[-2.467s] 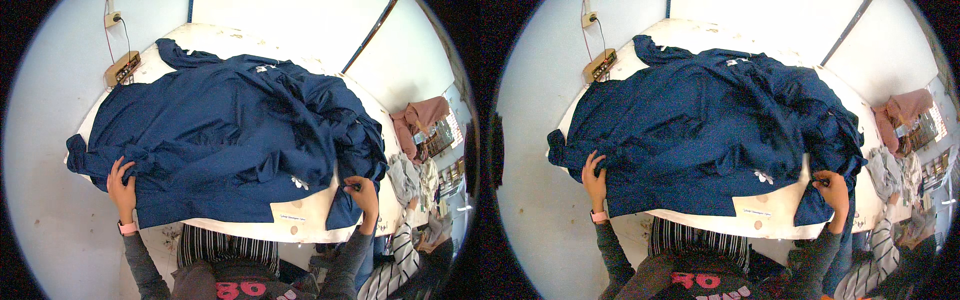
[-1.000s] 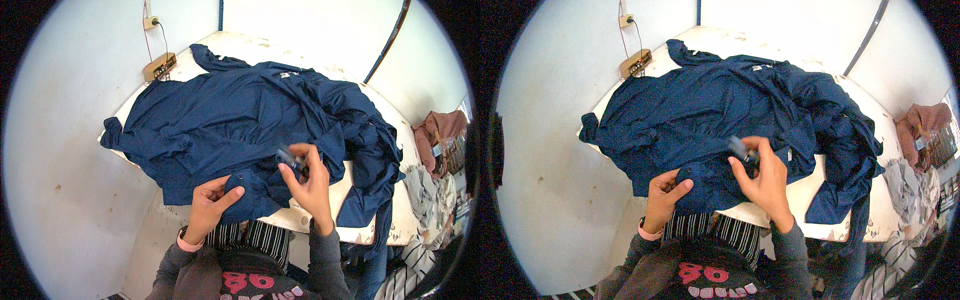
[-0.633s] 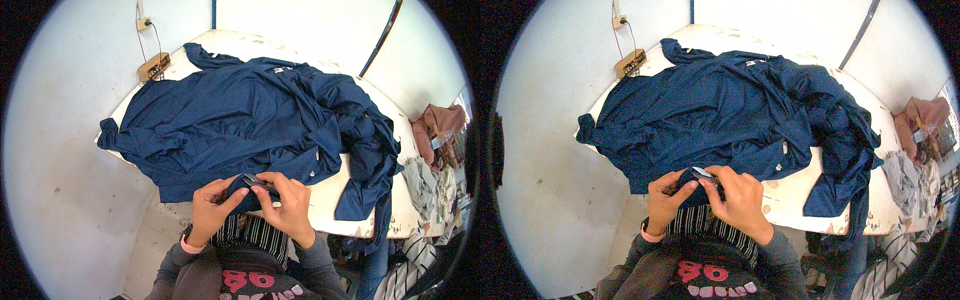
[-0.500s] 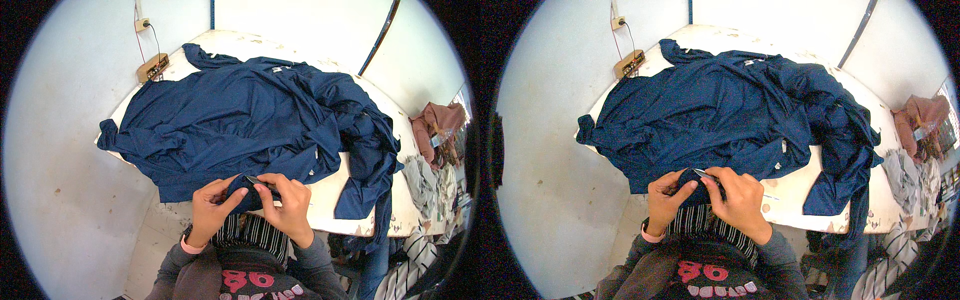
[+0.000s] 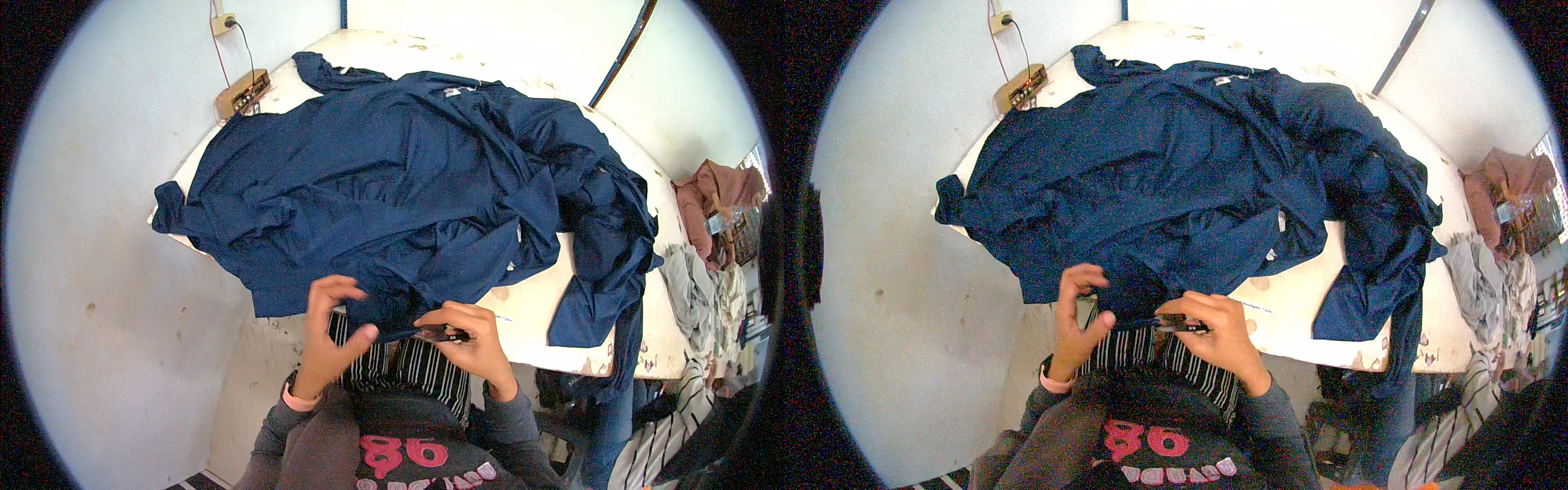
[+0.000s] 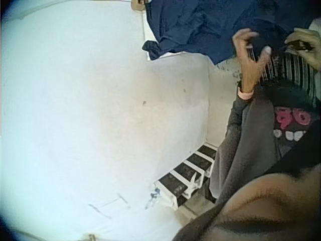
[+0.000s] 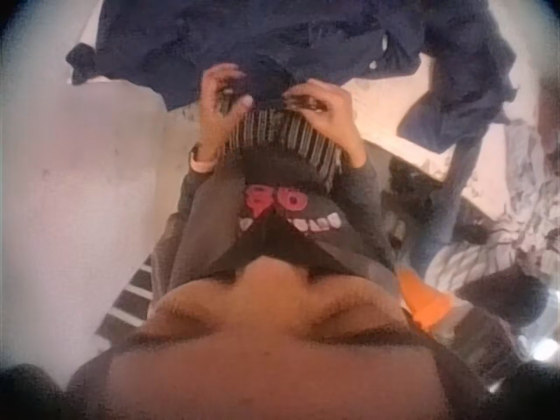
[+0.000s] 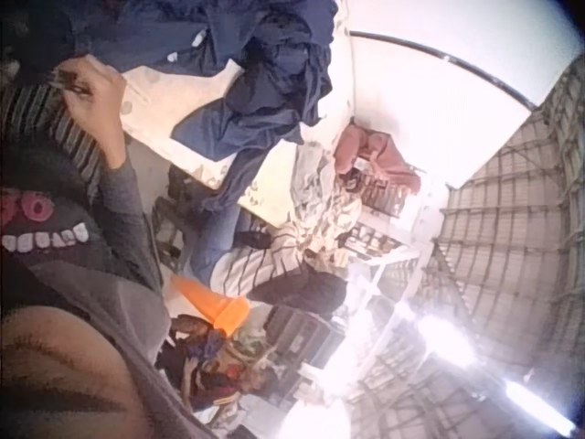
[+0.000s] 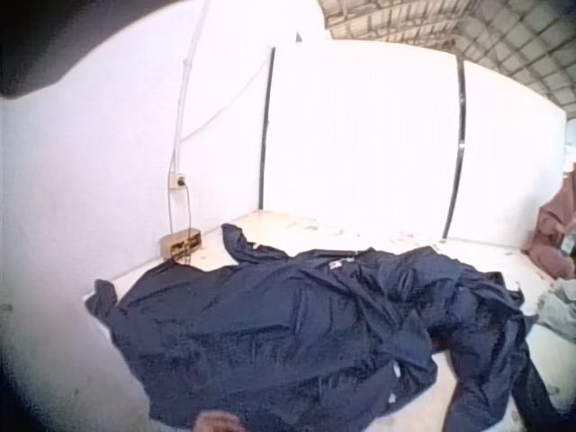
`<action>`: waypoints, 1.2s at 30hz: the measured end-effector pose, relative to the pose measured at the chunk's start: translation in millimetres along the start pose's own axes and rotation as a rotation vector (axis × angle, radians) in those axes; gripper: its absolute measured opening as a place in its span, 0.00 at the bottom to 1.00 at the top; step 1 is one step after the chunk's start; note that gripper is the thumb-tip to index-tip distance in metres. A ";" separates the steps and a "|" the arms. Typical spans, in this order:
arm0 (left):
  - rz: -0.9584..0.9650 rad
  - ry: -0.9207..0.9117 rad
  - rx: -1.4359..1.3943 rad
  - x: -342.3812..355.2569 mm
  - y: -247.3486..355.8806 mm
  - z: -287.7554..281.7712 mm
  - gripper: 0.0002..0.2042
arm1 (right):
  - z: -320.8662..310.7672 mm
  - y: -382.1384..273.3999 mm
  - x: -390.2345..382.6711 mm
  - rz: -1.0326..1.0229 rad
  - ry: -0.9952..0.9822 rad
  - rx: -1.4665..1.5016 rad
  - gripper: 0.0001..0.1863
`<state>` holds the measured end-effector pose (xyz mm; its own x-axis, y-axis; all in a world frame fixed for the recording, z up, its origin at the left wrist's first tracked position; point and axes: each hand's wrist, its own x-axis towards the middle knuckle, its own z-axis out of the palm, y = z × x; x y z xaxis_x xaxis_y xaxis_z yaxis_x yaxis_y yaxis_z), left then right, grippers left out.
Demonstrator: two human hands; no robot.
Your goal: The person uses a small blade to cut a dark blue jacket laid on a white table. They repeatedly lift, fold, and reposition sections of the jacket, then cut along seams and edges. The jacket is handled one section at a time, with frequent repositioning between cuts.
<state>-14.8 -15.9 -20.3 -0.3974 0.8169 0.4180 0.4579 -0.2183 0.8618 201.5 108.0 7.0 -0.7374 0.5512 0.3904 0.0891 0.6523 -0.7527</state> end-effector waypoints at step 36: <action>-0.390 0.192 -0.702 -8.4 -13.0 46.7 0.14 | 17.2 1.7 -32.4 0.447 0.640 0.479 0.13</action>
<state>19.7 5.0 -48.4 -0.5831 0.8115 0.0390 -0.3189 -0.2728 0.9077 214.0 82.3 -16.1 -0.1769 0.9767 0.1216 -0.1161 0.1020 -0.9880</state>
